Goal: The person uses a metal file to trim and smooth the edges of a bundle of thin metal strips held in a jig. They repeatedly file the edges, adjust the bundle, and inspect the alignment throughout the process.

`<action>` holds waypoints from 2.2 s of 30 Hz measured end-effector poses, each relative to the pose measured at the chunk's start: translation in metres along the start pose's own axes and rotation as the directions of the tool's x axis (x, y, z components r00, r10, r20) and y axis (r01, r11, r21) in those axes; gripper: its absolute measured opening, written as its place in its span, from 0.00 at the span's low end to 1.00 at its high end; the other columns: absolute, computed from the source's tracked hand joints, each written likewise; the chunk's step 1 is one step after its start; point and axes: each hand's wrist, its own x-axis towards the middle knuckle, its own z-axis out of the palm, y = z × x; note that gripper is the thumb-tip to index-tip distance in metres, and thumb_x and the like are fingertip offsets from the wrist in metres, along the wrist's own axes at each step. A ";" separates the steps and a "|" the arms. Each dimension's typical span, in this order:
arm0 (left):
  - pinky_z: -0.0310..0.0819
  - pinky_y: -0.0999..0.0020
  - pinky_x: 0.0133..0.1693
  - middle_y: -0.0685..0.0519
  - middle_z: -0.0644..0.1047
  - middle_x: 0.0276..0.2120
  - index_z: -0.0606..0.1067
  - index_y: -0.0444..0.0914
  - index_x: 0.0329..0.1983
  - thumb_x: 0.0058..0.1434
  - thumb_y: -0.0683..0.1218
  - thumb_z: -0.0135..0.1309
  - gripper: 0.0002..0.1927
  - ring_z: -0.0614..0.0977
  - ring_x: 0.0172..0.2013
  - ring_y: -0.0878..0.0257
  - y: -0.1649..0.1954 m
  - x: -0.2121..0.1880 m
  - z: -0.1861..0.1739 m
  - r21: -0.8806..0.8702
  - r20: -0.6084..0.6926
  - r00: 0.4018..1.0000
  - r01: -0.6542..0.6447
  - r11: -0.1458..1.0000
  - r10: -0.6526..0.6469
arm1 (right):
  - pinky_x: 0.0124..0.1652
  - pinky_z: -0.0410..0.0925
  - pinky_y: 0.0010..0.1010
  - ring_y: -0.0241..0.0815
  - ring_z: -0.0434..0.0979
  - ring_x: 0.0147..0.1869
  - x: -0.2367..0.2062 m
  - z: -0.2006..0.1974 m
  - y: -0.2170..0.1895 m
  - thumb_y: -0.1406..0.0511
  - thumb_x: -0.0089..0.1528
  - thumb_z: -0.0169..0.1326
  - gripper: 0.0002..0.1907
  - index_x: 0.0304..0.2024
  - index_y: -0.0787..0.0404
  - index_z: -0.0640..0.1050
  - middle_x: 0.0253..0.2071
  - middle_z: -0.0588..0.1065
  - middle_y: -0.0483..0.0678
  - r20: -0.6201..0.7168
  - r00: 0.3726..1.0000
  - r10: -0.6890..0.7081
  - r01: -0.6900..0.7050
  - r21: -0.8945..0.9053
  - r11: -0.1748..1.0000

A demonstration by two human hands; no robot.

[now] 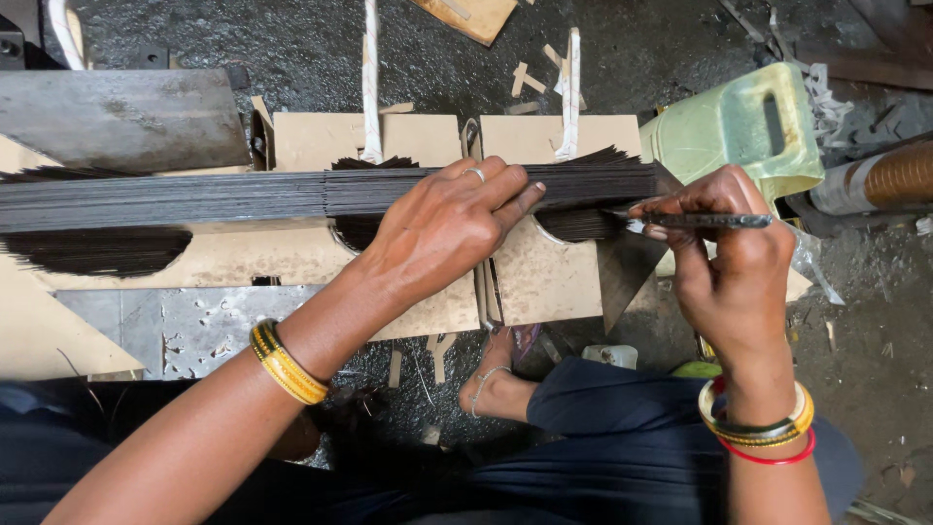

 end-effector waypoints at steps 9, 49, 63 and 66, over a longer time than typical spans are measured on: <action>0.78 0.69 0.47 0.55 0.78 0.41 0.80 0.38 0.56 0.58 0.38 0.57 0.21 0.79 0.44 0.61 -0.002 0.001 0.004 0.062 -0.001 1.000 -0.027 0.998 0.028 | 0.42 0.73 0.28 0.45 0.83 0.45 -0.002 -0.001 0.001 0.84 0.62 0.52 0.09 0.39 0.70 0.72 0.38 0.73 0.53 0.001 1.000 -0.002 0.002 0.086 0.996; 0.75 0.70 0.45 0.56 0.75 0.38 0.79 0.35 0.59 0.60 0.39 0.58 0.22 0.77 0.43 0.64 -0.002 -0.004 0.005 0.170 0.006 0.993 -0.120 0.978 0.120 | 0.43 0.73 0.30 0.47 0.84 0.47 -0.008 -0.003 0.003 0.83 0.61 0.53 0.10 0.39 0.68 0.71 0.37 0.73 0.53 -0.004 1.000 -0.027 0.027 0.101 0.995; 0.72 0.69 0.52 0.57 0.74 0.51 0.81 0.34 0.52 0.62 0.43 0.54 0.16 0.76 0.50 0.64 -0.010 -0.012 0.000 0.171 -0.016 0.987 -0.156 0.973 0.161 | 0.61 0.73 0.46 0.44 0.76 0.52 -0.001 0.025 0.040 0.75 0.74 0.51 0.06 0.48 0.63 0.68 0.45 0.75 0.54 -0.059 0.978 0.201 -0.078 0.788 0.611; 0.72 0.68 0.52 0.57 0.74 0.51 0.81 0.35 0.51 0.61 0.43 0.53 0.16 0.76 0.50 0.64 -0.010 -0.012 0.001 0.185 0.000 0.986 -0.166 0.969 0.169 | 0.59 0.71 0.44 0.42 0.75 0.48 -0.010 0.030 0.059 0.73 0.79 0.54 0.07 0.50 0.61 0.68 0.41 0.74 0.52 -0.087 0.976 0.201 0.000 0.918 0.397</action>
